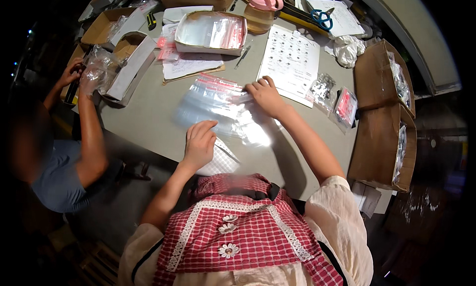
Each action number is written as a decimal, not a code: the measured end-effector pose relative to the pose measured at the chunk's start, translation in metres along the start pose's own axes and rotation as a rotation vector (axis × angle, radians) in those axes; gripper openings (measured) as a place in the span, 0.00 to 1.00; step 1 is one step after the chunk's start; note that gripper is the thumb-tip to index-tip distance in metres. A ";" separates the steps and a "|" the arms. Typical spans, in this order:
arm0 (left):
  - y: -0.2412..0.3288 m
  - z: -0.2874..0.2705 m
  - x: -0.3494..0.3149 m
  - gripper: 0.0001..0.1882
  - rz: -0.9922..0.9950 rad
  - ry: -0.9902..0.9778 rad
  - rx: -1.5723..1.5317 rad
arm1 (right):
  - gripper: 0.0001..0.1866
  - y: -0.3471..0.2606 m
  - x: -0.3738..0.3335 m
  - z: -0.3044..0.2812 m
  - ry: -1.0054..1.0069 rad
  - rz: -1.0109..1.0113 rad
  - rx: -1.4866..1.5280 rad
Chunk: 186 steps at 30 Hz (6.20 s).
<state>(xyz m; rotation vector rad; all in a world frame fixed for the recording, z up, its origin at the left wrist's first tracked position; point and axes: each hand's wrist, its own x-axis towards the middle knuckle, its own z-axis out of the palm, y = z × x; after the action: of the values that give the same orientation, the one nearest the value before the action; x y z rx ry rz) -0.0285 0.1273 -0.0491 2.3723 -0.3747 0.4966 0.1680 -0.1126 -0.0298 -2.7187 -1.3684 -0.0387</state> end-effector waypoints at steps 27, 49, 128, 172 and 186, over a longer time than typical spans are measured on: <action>-0.011 -0.017 -0.004 0.03 -0.068 0.028 -0.172 | 0.23 -0.015 -0.002 -0.025 0.551 0.177 0.514; -0.084 -0.102 0.006 0.07 -0.525 0.355 -0.409 | 0.32 -0.138 0.092 -0.042 0.214 0.150 0.975; -0.025 -0.051 0.019 0.04 -0.147 -0.189 -0.063 | 0.06 -0.110 0.012 -0.028 -0.109 0.674 1.562; -0.021 -0.026 0.012 0.03 0.006 -0.129 -0.079 | 0.17 -0.076 -0.009 -0.012 0.133 0.583 1.049; -0.020 -0.027 0.014 0.03 -0.015 -0.082 -0.097 | 0.19 -0.049 -0.026 -0.002 0.163 0.784 0.412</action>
<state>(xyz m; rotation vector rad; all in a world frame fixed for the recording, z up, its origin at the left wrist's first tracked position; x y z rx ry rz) -0.0146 0.1581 -0.0355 2.3049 -0.4084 0.3665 0.1129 -0.1045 -0.0255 -2.6050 -0.1757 0.0704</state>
